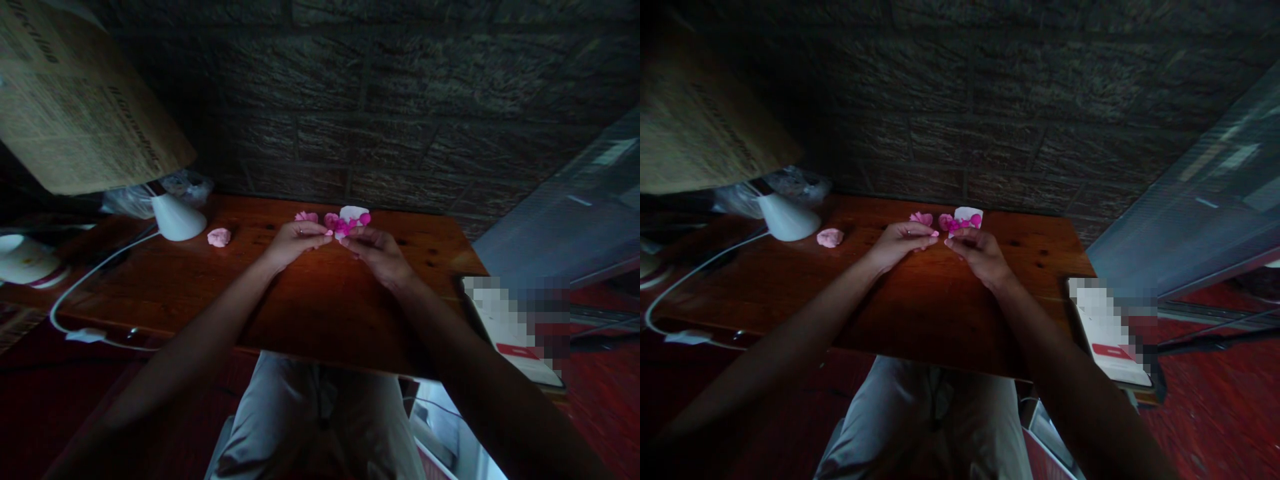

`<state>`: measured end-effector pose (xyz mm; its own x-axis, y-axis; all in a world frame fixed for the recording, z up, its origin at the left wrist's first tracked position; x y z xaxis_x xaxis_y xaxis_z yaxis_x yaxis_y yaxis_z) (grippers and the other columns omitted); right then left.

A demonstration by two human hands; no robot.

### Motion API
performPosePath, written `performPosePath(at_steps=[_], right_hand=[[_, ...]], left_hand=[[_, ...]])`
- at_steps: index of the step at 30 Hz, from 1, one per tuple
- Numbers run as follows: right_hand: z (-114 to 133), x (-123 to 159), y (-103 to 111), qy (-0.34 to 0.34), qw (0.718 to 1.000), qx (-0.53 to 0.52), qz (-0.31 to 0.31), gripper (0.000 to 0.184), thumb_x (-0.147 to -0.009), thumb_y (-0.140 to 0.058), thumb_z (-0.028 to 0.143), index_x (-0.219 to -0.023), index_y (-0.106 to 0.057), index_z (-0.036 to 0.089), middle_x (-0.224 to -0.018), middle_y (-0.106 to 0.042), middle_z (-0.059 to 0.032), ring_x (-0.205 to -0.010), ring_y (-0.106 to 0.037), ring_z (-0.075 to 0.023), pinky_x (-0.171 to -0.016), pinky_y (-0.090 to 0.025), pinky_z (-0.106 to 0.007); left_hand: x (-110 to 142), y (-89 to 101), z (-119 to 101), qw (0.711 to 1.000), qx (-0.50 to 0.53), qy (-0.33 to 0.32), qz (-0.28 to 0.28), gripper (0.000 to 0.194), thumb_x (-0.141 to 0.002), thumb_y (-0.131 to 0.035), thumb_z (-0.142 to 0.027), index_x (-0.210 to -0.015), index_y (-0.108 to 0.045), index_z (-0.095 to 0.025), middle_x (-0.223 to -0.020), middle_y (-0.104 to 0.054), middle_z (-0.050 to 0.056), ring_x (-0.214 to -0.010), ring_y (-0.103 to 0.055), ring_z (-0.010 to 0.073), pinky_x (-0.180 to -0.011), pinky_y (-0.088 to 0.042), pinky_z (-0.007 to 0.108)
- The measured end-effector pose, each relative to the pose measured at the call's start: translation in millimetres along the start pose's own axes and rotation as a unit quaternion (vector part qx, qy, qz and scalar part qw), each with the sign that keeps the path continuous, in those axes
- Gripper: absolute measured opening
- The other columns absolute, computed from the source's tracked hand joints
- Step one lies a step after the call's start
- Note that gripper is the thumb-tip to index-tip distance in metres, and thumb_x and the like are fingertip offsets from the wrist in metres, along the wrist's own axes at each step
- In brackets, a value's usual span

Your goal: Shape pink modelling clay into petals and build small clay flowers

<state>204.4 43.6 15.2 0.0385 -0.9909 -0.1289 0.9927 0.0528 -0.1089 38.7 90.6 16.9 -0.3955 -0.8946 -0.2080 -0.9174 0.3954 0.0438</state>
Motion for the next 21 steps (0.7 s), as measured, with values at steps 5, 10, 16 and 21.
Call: performPosePath(at_steps=[5, 10, 16, 21], right_hand=[[3, 2, -2, -0.003, 1.000, -0.004, 0.004, 0.033, -0.063, -0.091, 0.043, -0.078, -0.071, 0.022, -0.076, -0.066, 0.0021, -0.065, -0.051, -0.0113, -0.062, -0.041, -0.029], [1, 2, -6, -0.007, 1.000, -0.005, 0.020, 0.031, -0.063, -0.091, 0.041, -0.070, -0.068, 0.022, -0.072, -0.064, 0.0031, -0.063, -0.050, -0.0108, -0.061, -0.043, -0.029], [-12, 2, -2, -0.064, 0.996, -0.058, 0.008, 0.037, -0.056, -0.095, 0.036, -0.087, -0.078, 0.024, -0.084, -0.074, 0.0007, -0.072, -0.062, -0.0122, -0.066, -0.052, -0.028], [-13, 1, 1, -0.081, 0.991, -0.109, 0.004, 0.036, -0.053, -0.098, 0.032, -0.083, -0.079, 0.024, -0.081, -0.076, 0.0004, -0.075, -0.069, -0.0125, -0.079, -0.058, -0.030]], left_hand=[[0, 1.2, 2, 1.000, -0.008, 0.002, -0.005, 0.028, -0.066, -0.090, -0.036, -0.086, -0.082, -0.018, -0.084, -0.074, 0.004, -0.065, -0.057, 0.0100, -0.064, -0.048, 0.027], [1, 0.4, -2, 1.000, -0.018, -0.001, 0.000, 0.029, -0.066, -0.090, -0.039, -0.085, -0.082, -0.018, -0.082, -0.074, 0.004, -0.065, -0.057, 0.0102, -0.062, -0.047, 0.026], [1, 1.8, -2, 1.000, -0.007, 0.009, -0.006, 0.028, -0.066, -0.091, -0.036, -0.085, -0.082, -0.018, -0.078, -0.073, 0.004, -0.064, -0.057, 0.0097, -0.062, -0.047, 0.025], [0, 1.7, -1, 1.000, -0.004, 0.014, -0.005, 0.030, -0.065, -0.091, -0.037, -0.087, -0.082, -0.019, -0.080, -0.074, 0.003, -0.064, -0.056, 0.0090, -0.060, -0.045, 0.025]])
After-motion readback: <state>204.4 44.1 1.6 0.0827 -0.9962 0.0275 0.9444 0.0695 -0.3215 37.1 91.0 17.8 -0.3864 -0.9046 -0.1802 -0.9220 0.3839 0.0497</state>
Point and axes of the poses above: each hand's wrist, its own x-axis away from the middle knuckle, its own y-axis out of the back of the hand, z = x × y, the point moved 8 cm from there along -x, towards the middle knuckle
